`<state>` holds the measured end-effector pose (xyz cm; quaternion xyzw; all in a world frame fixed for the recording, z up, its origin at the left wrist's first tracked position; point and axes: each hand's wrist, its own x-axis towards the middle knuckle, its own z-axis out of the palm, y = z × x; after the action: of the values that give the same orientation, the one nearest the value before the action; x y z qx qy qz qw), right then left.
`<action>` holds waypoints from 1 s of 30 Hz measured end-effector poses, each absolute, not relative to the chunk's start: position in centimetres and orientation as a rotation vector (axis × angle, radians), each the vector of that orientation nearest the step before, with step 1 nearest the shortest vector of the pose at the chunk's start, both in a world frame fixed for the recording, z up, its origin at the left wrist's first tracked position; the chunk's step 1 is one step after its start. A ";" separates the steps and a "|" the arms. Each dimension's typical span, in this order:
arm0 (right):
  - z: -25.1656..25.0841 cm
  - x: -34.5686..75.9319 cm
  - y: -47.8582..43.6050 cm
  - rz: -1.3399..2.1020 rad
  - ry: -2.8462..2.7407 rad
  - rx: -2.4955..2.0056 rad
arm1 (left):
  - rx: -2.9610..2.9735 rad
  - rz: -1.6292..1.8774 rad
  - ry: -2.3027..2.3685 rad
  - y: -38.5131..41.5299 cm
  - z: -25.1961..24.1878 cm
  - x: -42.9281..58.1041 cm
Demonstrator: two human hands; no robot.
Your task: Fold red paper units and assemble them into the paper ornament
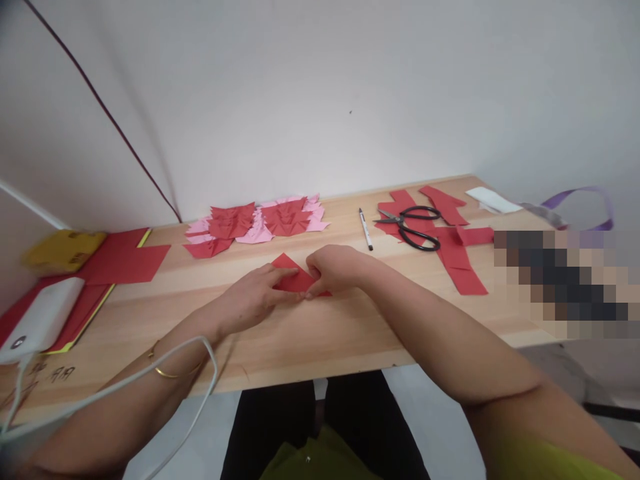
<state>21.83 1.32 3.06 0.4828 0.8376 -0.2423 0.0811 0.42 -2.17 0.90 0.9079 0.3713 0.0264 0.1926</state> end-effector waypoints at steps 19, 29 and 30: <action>2.5 21.7 1.7 -0.677 2.520 1.441 | 2.678 0.063 0.939 -2.3 1.7 0.6; 2.9 22.4 2.0 -0.833 2.520 1.348 | 2.490 0.098 1.063 -2.3 1.7 0.5; 2.9 22.3 2.0 -0.821 2.523 1.350 | 2.477 0.097 1.074 -2.3 1.6 0.5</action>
<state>22.32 2.03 2.87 0.4519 0.8446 -0.2750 0.0822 0.51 -2.27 1.62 0.8947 0.3880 0.0352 0.2184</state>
